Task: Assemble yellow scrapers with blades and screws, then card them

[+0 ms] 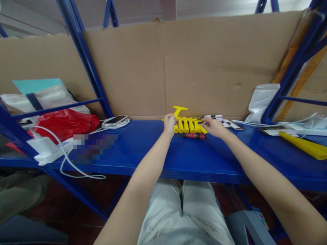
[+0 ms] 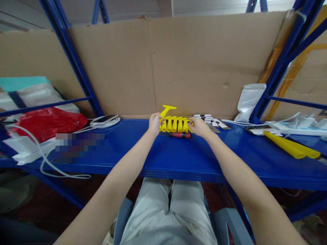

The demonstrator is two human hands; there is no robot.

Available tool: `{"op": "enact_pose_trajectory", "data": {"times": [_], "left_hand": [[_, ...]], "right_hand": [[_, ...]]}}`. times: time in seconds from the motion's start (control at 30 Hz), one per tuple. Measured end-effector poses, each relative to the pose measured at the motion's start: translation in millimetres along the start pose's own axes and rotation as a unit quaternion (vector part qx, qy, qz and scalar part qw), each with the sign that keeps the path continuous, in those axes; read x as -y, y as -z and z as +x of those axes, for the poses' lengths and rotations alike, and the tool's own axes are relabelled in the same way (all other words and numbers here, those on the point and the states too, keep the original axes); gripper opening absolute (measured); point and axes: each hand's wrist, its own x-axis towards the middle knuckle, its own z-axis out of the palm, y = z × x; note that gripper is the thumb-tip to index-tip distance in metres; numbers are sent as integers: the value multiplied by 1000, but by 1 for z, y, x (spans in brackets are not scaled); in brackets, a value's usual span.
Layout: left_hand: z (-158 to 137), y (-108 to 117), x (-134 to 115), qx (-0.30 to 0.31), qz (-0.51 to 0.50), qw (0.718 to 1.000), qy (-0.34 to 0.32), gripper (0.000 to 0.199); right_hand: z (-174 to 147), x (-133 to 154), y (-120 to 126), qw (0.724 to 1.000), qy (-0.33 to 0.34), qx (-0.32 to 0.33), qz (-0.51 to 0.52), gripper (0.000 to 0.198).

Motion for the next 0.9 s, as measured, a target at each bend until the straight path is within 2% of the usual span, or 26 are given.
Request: {"op": "enact_pose_trajectory", "data": {"times": [0.2, 0.33, 0.47, 0.63, 0.73, 0.8, 0.9], "left_hand": [[-14, -4, -3, 145, -70, 986, 36, 33], [-21, -2, -4, 227, -74, 970, 39, 35], [-28, -3, -6, 289, -17, 957, 34, 33], [-31, -8, -1, 297, 133, 946, 2, 31], [-31, -9, 8, 263, 250, 928, -84, 24], [-32, -8, 12, 251, 309, 902, -164, 22], [-37, -7, 13, 264, 423, 837, -227, 20]], "right_hand": [[7, -14, -3, 978, -96, -146, 113, 60], [14, -22, -4, 947, -155, -162, 229, 63], [18, -23, -2, 916, -170, -188, 310, 56], [17, -19, 0, 889, -207, -182, 366, 51], [16, -18, -4, 890, -208, -174, 368, 48], [16, -17, -7, 898, -188, -164, 362, 41], [14, -11, -13, 911, -156, -141, 355, 31]]}}
